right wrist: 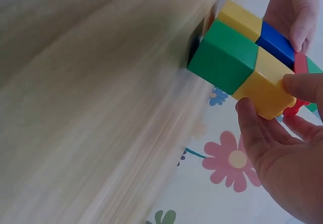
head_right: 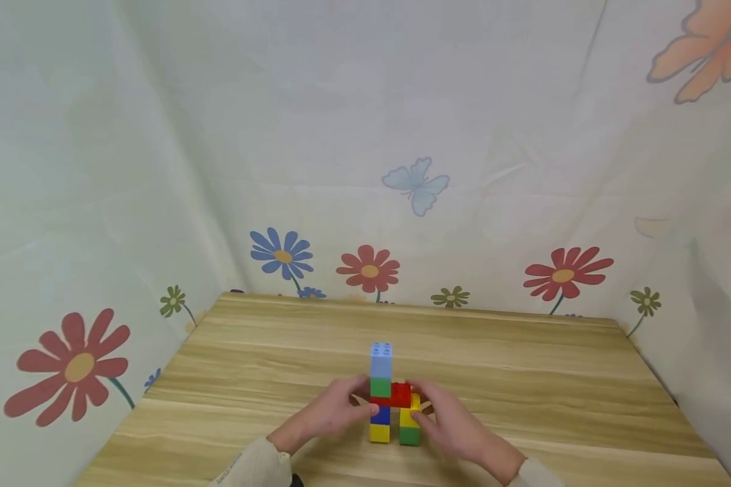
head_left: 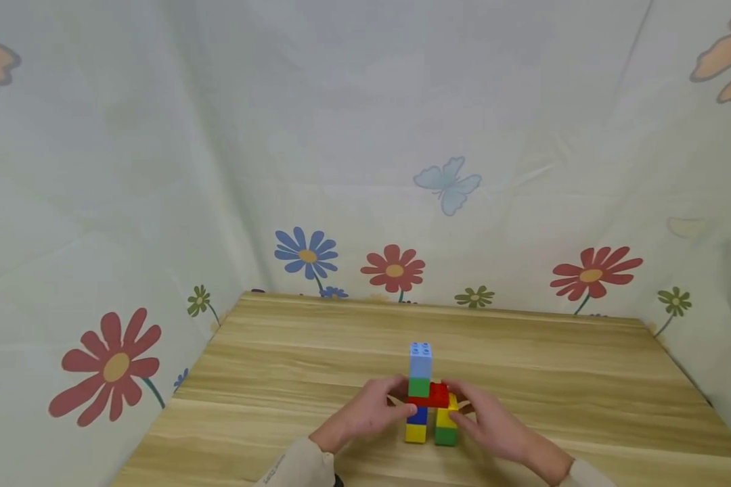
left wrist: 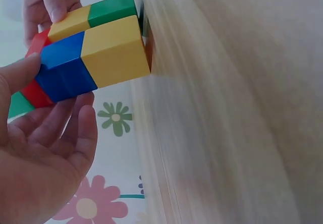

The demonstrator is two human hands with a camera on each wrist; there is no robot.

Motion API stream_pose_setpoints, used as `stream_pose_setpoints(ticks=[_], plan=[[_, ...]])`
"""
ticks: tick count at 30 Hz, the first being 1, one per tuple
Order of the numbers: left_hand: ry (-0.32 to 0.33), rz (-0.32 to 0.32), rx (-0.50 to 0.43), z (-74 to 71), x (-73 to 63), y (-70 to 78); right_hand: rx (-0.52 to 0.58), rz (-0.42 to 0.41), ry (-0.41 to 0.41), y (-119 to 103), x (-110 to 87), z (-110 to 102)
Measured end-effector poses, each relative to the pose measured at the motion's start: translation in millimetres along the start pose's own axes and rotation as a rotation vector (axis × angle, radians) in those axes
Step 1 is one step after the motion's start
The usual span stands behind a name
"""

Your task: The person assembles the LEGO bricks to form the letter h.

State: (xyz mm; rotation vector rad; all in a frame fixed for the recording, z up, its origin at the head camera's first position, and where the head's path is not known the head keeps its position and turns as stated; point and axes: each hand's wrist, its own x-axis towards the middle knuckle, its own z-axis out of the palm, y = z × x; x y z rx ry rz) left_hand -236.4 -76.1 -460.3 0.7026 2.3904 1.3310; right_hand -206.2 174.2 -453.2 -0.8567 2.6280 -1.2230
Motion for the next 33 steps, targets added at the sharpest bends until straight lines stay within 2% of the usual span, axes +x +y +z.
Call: stream_pose_setpoints(ticks=[9,17,23,33], plan=[[0.049,-0.015,0.0,1.4,14.4,0.6,-0.045,-0.003,0.034,9,12.1,-3],[0.095,-0.049,0.047,4.2,22.9,-4.0,-0.078,0.057,0.018,10,20.7,-6],[0.128,-0.058,0.098,6.1,25.6,-5.9,-0.113,0.026,0.018,16,23.7,-4],[0.054,-0.067,0.072,7.8,29.7,-10.4,-0.059,0.106,-0.005,23,31.8,-4]])
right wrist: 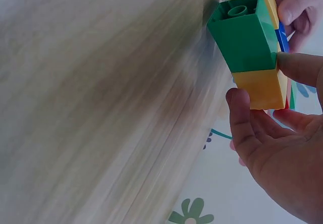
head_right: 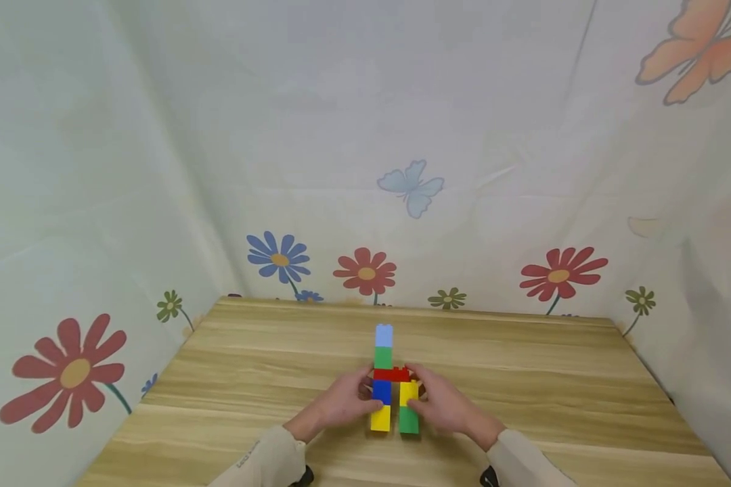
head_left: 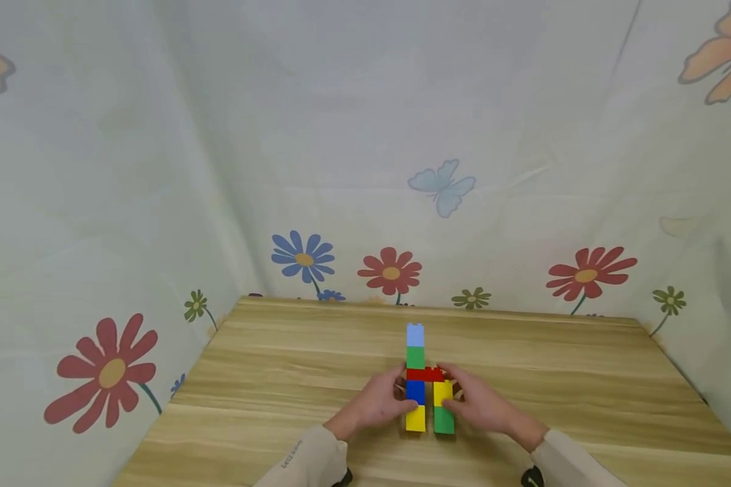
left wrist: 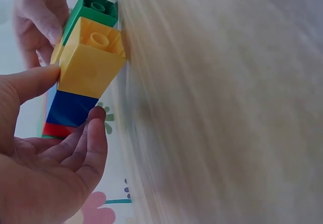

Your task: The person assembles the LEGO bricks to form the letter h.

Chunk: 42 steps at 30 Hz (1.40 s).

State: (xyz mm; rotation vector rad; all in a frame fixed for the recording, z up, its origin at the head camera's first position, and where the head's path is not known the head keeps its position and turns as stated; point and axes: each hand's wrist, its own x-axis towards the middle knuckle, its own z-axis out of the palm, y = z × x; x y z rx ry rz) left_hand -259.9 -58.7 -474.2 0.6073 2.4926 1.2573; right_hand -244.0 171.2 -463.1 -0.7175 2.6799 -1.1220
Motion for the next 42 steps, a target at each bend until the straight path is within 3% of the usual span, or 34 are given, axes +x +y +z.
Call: stream_pose_setpoints(ticks=[11,18,42], plan=[[-0.025,-0.001,0.023,-0.5,1.7,-0.7,0.013,0.002,-0.033,2,2.2,-1],[-0.04,-0.038,-0.007,-0.4,3.2,0.1,0.014,0.007,-0.052,4,4.8,-2],[-0.074,-0.042,-0.069,-1.1,10.2,-7.1,0.066,0.076,-0.109,15,13.1,1]])
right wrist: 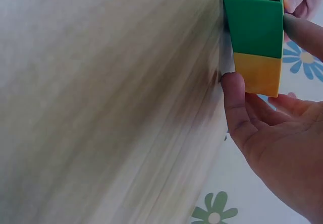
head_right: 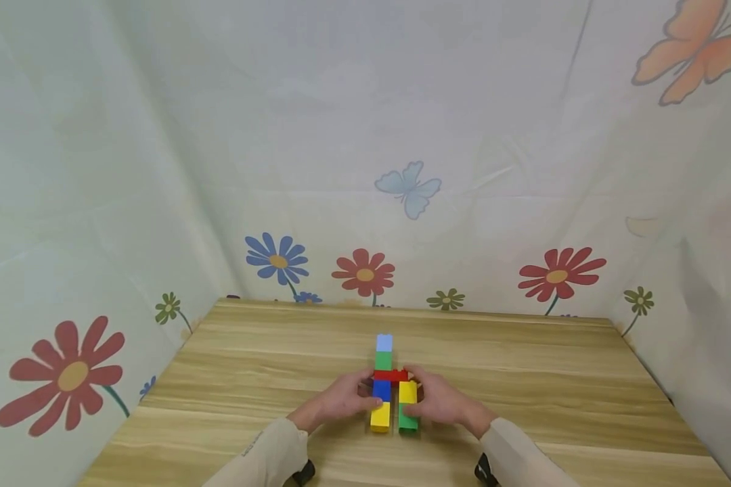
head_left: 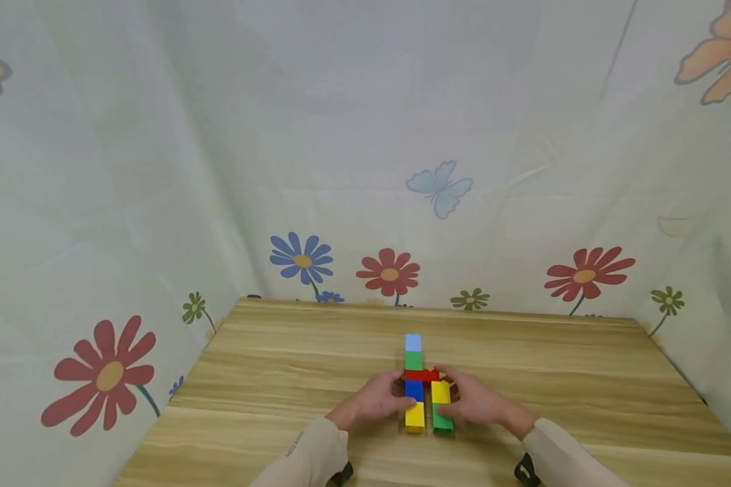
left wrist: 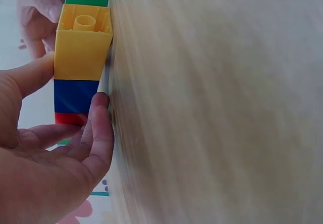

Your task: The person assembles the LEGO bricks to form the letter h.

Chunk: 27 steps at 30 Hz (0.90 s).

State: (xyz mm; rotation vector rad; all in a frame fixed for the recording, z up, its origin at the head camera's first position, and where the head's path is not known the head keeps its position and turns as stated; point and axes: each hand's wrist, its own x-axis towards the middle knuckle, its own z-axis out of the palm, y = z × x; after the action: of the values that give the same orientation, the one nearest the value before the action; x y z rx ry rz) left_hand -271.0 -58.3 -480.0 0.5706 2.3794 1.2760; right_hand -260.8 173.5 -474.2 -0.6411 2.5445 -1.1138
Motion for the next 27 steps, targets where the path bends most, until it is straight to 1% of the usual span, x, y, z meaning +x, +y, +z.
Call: stream_pose_setpoints(ticks=[4,12,15,22,27], plan=[[0.016,0.006,0.0,0.9,3.5,-0.4,0.036,0.023,0.0,3,3.2,-1],[0.008,0.014,-0.015,2.3,11.1,-0.7,0.054,0.057,0.007,9,7.1,-3],[0.005,0.006,-0.028,2.7,12.8,-2.1,0.06,0.049,0.004,10,7.6,-4],[-0.01,0.015,-0.038,1.2,13.3,-4.9,0.07,0.004,-0.01,15,8.2,-4],[-0.007,-0.004,-0.049,0.2,12.1,-4.3,0.076,-0.017,-0.018,17,8.3,-4]])
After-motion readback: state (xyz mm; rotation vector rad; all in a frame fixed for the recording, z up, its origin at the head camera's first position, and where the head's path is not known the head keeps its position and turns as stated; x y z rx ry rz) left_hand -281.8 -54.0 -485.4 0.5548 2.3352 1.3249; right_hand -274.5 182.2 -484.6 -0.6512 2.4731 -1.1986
